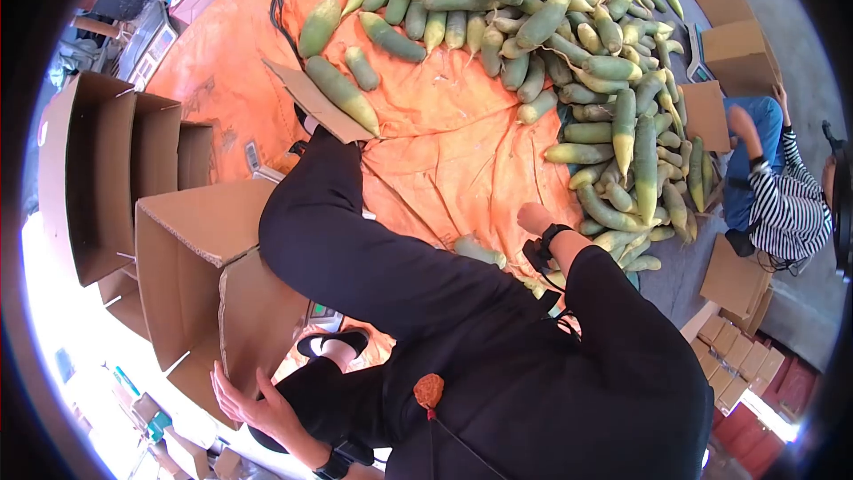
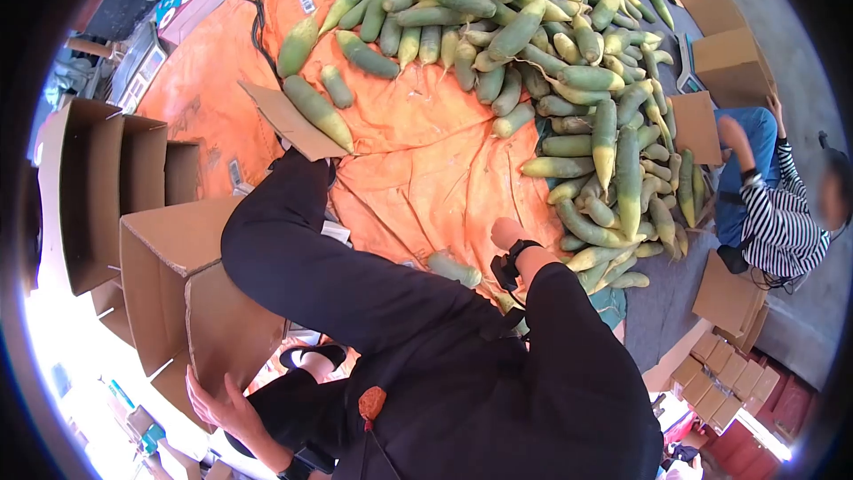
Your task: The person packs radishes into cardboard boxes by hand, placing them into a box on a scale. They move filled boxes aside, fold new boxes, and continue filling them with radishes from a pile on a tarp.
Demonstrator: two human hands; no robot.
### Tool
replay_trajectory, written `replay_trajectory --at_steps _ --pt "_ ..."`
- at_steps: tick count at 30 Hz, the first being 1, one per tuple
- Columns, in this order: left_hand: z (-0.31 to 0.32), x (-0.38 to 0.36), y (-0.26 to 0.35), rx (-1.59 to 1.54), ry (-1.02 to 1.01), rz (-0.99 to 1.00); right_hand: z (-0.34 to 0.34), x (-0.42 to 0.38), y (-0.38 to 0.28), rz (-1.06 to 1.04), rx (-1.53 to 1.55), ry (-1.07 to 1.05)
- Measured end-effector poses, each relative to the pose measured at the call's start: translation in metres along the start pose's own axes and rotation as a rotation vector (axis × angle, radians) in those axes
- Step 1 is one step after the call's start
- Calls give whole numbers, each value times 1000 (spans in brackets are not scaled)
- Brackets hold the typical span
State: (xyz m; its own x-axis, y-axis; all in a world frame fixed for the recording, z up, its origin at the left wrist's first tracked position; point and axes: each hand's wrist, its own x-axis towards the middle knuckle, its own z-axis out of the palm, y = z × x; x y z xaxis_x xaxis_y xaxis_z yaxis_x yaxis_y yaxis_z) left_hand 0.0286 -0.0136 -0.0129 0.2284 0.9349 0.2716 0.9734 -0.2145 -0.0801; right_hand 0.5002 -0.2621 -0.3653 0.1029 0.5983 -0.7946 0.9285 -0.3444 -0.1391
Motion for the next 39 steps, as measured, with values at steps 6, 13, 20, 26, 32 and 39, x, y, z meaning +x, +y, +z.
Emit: replay_trajectory --at_steps 6,13,20,26,32,39 --pt "5 -1 -1 25 17 13 -11 0 39 195 445 298" --pt "4 0 3 54 22 22 -41 -60 67 808 237 435" --pt "7 0 -2 61 34 16 2 -70 94 938 451 422" --pt "2 2 6 19 35 -15 -22 -70 86 972 373 351" --pt "0 5 10 -2 18 -93 -22 -67 82 831 243 305" --pt "-3 7 14 -8 8 -95 0 -62 81 809 191 153"
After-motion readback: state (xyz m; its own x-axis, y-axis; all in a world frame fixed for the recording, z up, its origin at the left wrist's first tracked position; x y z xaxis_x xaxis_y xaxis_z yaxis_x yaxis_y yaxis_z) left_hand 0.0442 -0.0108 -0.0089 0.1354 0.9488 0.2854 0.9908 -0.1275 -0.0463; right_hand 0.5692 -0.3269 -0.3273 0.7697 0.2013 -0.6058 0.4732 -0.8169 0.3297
